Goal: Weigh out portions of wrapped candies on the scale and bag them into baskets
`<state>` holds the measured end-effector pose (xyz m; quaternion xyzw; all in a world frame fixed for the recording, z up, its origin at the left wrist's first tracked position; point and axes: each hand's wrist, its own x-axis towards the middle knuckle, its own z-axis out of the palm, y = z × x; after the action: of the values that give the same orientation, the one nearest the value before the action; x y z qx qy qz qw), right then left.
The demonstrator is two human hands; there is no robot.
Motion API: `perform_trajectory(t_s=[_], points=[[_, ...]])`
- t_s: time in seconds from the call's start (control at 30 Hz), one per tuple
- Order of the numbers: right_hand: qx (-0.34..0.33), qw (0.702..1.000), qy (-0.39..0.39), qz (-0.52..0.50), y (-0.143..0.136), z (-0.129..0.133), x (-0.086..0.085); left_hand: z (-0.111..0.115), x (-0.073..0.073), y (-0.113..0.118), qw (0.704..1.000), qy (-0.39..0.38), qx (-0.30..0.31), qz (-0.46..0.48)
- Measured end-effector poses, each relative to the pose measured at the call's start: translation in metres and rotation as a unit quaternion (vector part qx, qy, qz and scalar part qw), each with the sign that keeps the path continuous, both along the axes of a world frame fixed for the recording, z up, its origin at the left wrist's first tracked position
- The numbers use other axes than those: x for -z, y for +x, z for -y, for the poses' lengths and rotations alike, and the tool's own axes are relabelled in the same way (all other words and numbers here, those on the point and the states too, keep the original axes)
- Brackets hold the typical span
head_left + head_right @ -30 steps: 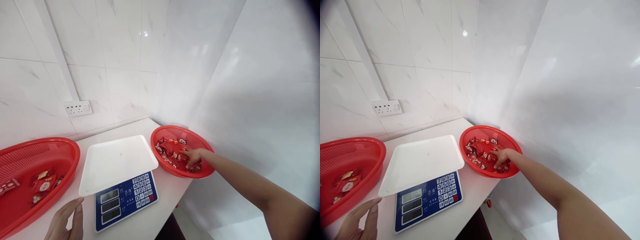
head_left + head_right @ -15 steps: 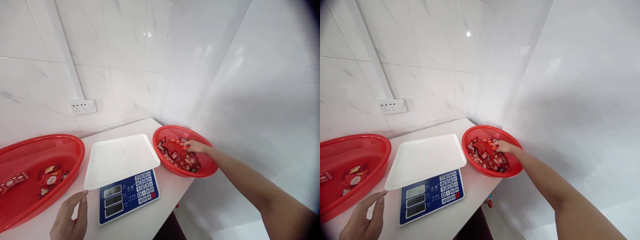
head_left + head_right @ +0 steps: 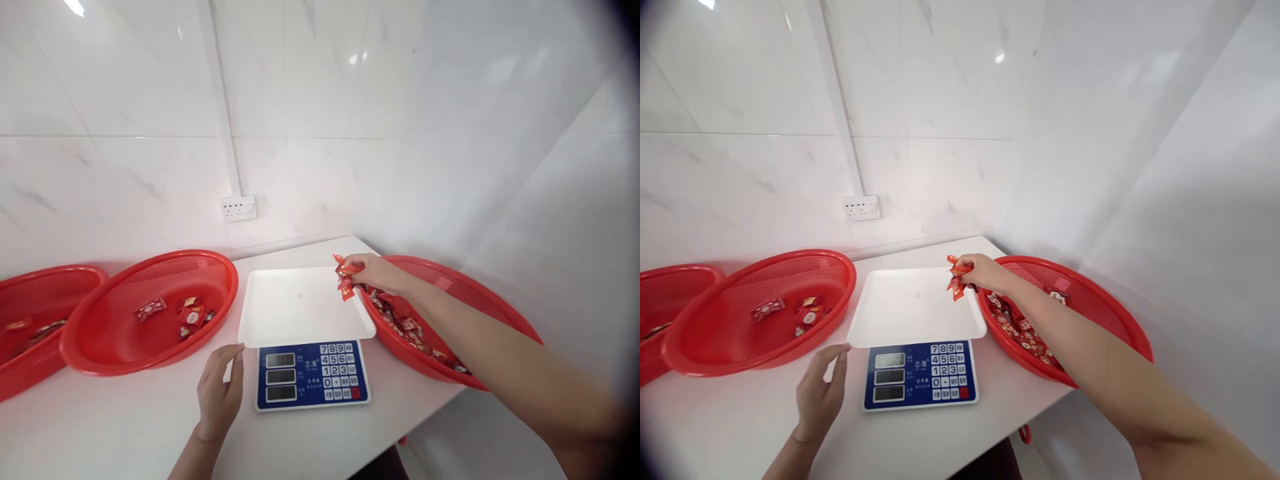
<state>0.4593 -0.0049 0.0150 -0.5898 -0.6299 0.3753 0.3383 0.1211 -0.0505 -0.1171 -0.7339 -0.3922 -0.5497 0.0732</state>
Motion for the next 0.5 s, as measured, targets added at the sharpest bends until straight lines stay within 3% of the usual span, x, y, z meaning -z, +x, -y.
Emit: perform_trajectory(t_s=[0.1,0.2,0.5], points=[[-0.080,0.993,-0.021,0.078,-0.043,-0.019,0.008,-0.001,0.000,-0.002,1.000,-0.010,-0.007,0.005],[-0.098,0.988,-0.026,0.120,-0.068,-0.030,0.014,-0.002,0.001,-0.004,1.000,-0.013,-0.012,0.015],[-0.091,0.987,-0.046,0.122,-0.064,-0.027,0.016,-0.001,-0.002,-0.004,0.999,-0.032,-0.010,0.028]])
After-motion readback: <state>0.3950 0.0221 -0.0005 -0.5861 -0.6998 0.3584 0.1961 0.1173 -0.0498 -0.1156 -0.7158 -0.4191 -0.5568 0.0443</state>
